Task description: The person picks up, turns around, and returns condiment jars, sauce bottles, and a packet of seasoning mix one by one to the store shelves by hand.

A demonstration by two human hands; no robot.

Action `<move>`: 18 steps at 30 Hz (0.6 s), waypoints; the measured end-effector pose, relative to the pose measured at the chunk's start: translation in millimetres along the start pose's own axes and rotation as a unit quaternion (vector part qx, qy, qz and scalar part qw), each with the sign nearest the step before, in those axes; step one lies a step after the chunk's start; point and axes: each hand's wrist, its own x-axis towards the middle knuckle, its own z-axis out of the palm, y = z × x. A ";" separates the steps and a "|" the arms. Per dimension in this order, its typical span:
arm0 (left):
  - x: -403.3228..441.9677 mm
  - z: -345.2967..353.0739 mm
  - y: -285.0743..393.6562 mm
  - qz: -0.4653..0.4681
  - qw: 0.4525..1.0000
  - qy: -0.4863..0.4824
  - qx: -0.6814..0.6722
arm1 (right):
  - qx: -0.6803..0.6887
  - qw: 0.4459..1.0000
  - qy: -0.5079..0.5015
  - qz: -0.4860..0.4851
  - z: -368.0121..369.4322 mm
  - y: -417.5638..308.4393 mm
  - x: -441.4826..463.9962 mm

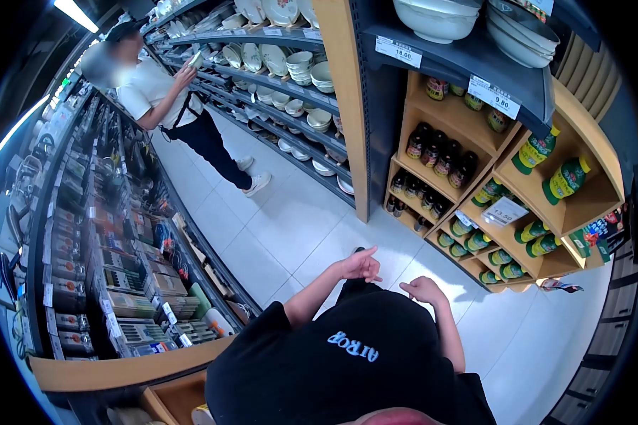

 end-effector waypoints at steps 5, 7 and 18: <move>0.5 16.7 -22.5 -0.061 0.996 0.042 0.042 | -0.069 0.997 -0.032 -0.032 19.7 11.0 9.1; 0.3 26.8 -24.8 -0.094 0.990 0.072 0.075 | -0.078 0.995 -0.033 -0.051 22.7 9.4 9.3; 39.0 33.3 -24.4 -0.162 0.937 0.093 0.295 | -0.044 0.999 0.010 -0.031 16.0 17.7 13.0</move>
